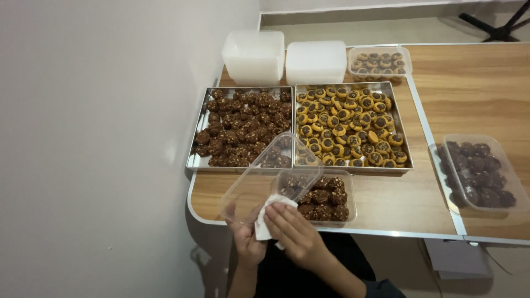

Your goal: A person is seen packing different types of cookies from large trays into smaller plastic containers, wiping the containers with a tissue, and then sealing them with lids.

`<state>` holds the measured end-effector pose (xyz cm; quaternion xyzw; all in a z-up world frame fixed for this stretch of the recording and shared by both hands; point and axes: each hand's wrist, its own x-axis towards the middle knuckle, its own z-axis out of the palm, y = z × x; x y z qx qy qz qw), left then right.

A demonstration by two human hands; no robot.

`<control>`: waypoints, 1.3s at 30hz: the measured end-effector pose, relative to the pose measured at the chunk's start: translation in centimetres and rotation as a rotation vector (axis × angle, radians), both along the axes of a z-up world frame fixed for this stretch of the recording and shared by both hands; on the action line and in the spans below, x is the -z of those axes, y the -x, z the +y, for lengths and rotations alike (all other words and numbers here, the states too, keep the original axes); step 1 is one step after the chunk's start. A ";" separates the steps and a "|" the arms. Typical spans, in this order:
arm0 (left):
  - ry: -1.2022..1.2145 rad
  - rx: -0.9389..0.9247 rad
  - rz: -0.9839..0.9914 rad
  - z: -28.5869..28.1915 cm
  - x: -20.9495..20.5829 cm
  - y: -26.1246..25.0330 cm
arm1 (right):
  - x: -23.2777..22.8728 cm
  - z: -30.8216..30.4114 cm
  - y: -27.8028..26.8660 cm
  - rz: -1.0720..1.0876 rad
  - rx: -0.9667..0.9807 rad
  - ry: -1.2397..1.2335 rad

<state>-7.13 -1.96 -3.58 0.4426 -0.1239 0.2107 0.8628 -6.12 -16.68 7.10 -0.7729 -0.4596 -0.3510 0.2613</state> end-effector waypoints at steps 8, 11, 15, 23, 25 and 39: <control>-0.115 0.267 -0.226 0.7 -6.3 0.5 | 0.6 -2.7 -4.7 0.136 0.229 -0.160; -0.192 0.365 -0.197 -0.1 -7.0 1.1 | -1.3 -2.5 -5.7 0.173 0.276 -0.215; -0.909 -0.086 -0.094 1.3 -3.9 -0.3 | -3.8 0.8 -3.2 0.086 0.065 -0.161; -0.263 0.112 0.049 1.3 1.6 -0.9 | -4.1 2.4 -2.1 0.022 -0.051 -0.063; -0.105 0.146 0.080 1.0 -0.7 -0.2 | -3.7 0.9 -3.7 0.065 0.007 -0.107; -0.469 0.060 0.065 3.3 1.0 1.0 | -7.9 3.9 -2.4 -0.163 0.043 -0.057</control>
